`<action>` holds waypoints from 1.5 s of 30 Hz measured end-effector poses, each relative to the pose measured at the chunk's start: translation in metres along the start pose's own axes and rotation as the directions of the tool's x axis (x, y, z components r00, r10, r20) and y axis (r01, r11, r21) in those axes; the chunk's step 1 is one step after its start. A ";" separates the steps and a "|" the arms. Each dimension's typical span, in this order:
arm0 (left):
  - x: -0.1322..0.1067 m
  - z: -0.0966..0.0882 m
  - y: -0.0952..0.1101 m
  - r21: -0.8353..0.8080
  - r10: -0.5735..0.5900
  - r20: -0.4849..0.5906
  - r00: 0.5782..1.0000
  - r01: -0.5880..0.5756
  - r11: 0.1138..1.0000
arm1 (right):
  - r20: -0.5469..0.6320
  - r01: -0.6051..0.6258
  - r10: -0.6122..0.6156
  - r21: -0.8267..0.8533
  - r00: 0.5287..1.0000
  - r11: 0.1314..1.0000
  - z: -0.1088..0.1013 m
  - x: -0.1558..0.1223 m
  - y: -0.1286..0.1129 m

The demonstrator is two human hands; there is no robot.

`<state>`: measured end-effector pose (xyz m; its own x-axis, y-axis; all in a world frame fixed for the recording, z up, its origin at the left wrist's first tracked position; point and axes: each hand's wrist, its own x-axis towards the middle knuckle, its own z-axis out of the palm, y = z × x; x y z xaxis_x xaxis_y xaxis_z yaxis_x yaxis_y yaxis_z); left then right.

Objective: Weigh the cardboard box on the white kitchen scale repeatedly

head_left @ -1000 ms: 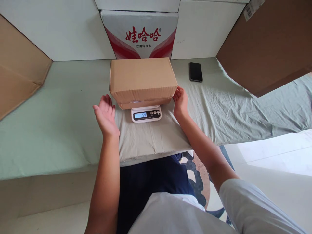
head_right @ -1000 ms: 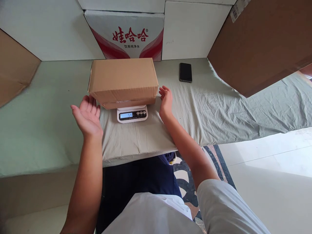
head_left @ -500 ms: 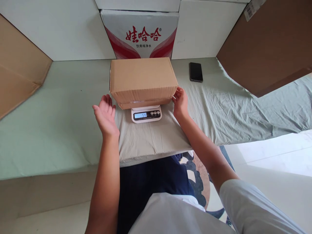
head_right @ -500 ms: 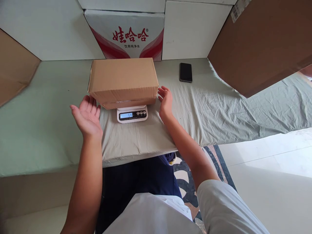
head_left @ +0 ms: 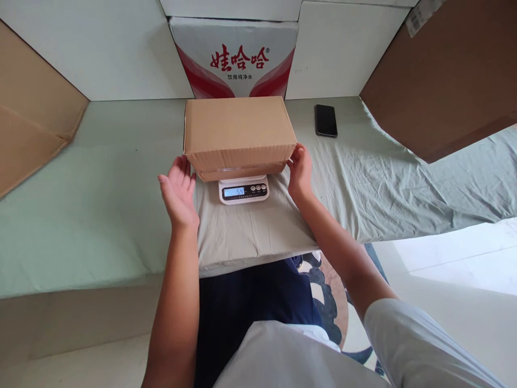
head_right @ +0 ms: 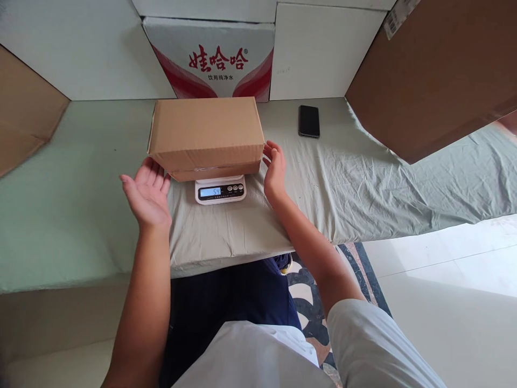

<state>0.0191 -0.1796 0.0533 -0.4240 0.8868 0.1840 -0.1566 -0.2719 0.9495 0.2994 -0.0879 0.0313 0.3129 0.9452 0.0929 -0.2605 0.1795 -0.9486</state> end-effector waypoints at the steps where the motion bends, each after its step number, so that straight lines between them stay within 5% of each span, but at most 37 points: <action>1: -0.001 0.000 -0.001 0.010 0.025 0.023 0.999 -0.025 1.000 | 0.018 0.024 -0.024 -0.007 1.000 1.000 0.000 -0.001 0.000; 8: -0.004 -0.001 -0.008 0.105 0.164 0.135 0.977 -0.179 0.978 | 0.128 0.157 -0.152 -0.029 0.980 0.987 0.003 -0.011 -0.007; 22: -0.002 0.000 -0.008 0.116 0.080 0.157 0.984 -0.099 0.988 | 0.281 0.247 -0.217 -0.073 0.935 0.966 0.018 -0.042 -0.009; 28: 0.008 0.010 0.029 0.052 0.156 0.247 0.957 -0.173 0.983 | 0.298 0.371 -0.344 -0.036 0.890 0.928 0.017 -0.023 -0.024; 33: 0.051 0.021 0.061 0.033 0.168 0.395 0.903 -0.197 0.980 | 0.347 0.462 -0.415 -0.062 0.841 0.885 0.032 0.027 -0.036; 36: 0.094 0.031 0.048 0.029 0.162 0.378 0.912 -0.186 0.982 | 0.329 0.443 -0.402 -0.058 0.854 0.894 0.054 0.060 -0.035; 40: 0.142 0.045 0.002 0.033 0.089 0.272 0.958 -0.101 0.994 | 0.277 0.349 -0.312 -0.096 0.909 0.932 0.078 0.101 -0.010; 45: 0.154 0.046 -0.049 0.095 -0.116 0.163 0.980 0.102 0.990 | 0.236 0.207 -0.181 -0.090 0.955 0.974 0.077 0.121 0.036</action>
<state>0.0024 -0.0125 0.0464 -0.2522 0.9613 0.1113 -0.1133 -0.1435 0.9831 0.2574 0.0539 0.0314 0.1304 0.9344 0.3314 -0.1072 0.3456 -0.9322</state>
